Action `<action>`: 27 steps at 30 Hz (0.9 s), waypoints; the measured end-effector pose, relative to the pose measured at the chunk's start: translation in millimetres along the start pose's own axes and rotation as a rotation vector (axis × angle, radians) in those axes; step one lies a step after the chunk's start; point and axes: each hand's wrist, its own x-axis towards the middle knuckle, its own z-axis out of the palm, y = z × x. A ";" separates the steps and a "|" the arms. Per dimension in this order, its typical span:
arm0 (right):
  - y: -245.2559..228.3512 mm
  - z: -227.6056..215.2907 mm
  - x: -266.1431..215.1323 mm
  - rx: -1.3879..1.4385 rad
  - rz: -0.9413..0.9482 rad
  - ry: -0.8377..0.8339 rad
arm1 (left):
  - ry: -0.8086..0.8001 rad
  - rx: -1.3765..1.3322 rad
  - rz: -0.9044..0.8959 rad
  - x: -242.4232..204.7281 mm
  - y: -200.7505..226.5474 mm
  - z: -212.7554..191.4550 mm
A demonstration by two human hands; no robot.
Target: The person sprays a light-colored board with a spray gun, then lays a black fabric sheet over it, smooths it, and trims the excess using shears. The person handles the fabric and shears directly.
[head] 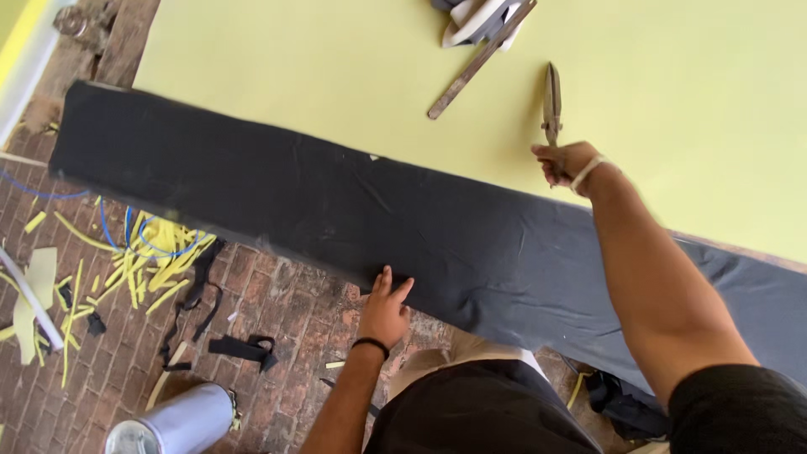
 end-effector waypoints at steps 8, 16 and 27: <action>136.3 -40.3 -169.0 -0.151 -0.093 0.054 | -0.004 -0.175 -0.031 -43.0 70.9 49.1; 292.2 -139.4 -340.4 0.058 -0.005 0.059 | -0.005 -0.746 -0.028 -83.2 124.2 186.9; 346.4 -253.3 -438.5 -0.095 0.103 0.156 | -0.145 -1.164 -0.121 -99.7 244.2 286.9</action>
